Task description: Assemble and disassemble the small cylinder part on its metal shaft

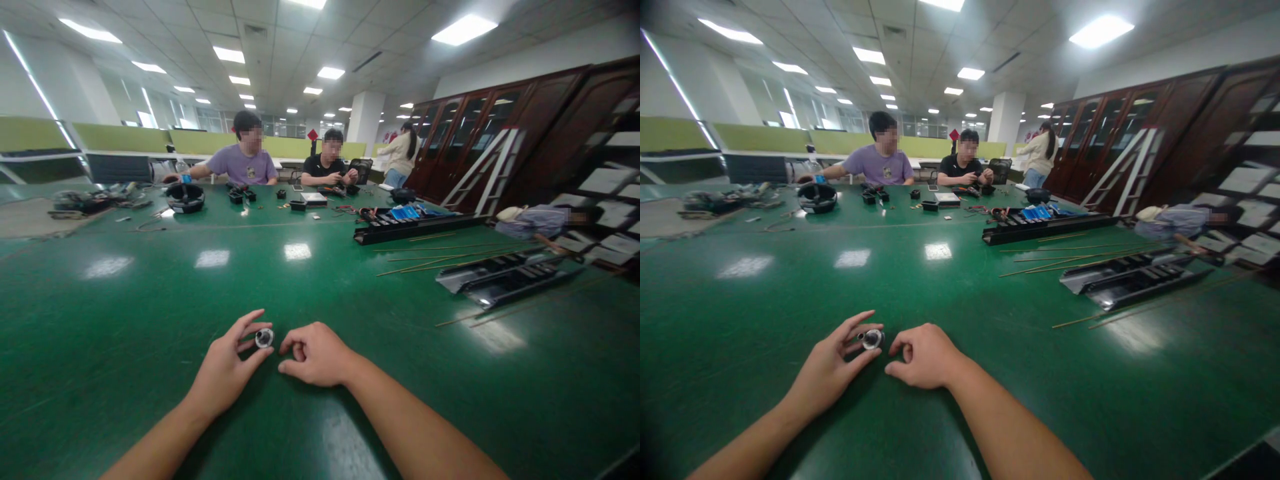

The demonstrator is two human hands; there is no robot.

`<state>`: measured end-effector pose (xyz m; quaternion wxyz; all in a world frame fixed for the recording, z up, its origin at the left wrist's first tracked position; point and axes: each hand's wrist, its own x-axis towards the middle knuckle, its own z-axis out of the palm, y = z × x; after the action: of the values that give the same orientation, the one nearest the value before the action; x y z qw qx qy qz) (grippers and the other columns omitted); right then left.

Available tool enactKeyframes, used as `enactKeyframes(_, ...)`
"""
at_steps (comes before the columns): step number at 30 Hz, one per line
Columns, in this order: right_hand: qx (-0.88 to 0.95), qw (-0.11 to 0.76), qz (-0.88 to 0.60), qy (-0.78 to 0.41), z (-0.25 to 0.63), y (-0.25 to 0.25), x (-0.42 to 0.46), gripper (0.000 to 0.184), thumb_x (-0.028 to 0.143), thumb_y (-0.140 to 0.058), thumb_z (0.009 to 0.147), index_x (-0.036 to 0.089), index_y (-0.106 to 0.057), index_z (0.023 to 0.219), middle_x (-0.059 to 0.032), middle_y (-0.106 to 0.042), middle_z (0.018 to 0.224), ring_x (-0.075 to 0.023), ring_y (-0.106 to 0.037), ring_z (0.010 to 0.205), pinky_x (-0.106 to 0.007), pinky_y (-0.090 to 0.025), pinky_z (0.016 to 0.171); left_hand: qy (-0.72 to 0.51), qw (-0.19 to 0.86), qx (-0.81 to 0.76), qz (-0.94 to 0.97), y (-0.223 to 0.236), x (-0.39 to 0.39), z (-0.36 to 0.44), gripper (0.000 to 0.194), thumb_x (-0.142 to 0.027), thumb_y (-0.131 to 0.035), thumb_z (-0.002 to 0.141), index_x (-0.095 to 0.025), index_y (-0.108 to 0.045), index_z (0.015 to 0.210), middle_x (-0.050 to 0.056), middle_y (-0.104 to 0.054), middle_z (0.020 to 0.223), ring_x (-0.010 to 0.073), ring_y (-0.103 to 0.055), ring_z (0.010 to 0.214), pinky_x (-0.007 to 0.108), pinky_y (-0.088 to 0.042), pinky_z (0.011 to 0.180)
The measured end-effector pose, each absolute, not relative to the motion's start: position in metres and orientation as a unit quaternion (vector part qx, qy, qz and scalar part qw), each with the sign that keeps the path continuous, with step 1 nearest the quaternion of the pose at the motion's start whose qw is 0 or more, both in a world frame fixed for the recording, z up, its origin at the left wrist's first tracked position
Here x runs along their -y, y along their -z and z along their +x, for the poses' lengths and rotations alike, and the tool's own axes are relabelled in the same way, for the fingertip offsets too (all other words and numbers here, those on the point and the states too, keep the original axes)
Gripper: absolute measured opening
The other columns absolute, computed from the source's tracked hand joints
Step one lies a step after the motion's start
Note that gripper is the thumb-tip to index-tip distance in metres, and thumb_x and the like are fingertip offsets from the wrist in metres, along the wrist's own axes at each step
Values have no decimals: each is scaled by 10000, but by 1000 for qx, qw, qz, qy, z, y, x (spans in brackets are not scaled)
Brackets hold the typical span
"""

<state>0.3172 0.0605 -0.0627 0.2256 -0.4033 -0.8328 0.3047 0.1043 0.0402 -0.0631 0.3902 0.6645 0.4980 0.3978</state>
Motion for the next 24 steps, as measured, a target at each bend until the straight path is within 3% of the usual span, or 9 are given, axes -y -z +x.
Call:
enactKeyframes(7,831,231,-406,-301,317,62,-60,203,345,-724,762,207,-720,910,54,-599,593,-93,-523,524,-209,-350,546,-385,366,-518,671,64,-41,105,617,-449,-534,912,-245,-284,1438,104,-607,1301,224,-611,1172,440,-432,1086)
enactKeyframes(13,831,229,-407,-302,316,62,-59,195,339,-725,767,207,-723,910,54,-599,589,-96,-533,528,-209,-355,553,-409,361,-519,658,70,-42,103,636,-444,-568,894,-245,-283,1426,111,-590,1290,226,-597,1187,436,-435,1086)
enactKeyframes(16,830,236,-404,-302,316,63,-59,202,338,-719,775,207,-717,929,52,-604,603,-95,-534,533,-209,-359,557,-424,363,-504,659,69,-43,104,606,-404,-603,879,-248,-317,1389,80,-628,1185,210,-641,1102,417,-488,1037)
enactKeyframes(24,813,272,-413,-309,313,64,-61,255,322,-733,759,198,-670,973,38,-628,677,-101,-540,573,-213,-359,554,-397,275,-529,697,60,-41,105,417,-410,-664,822,-220,-538,1172,67,-654,1127,232,-668,1016,414,-533,970)
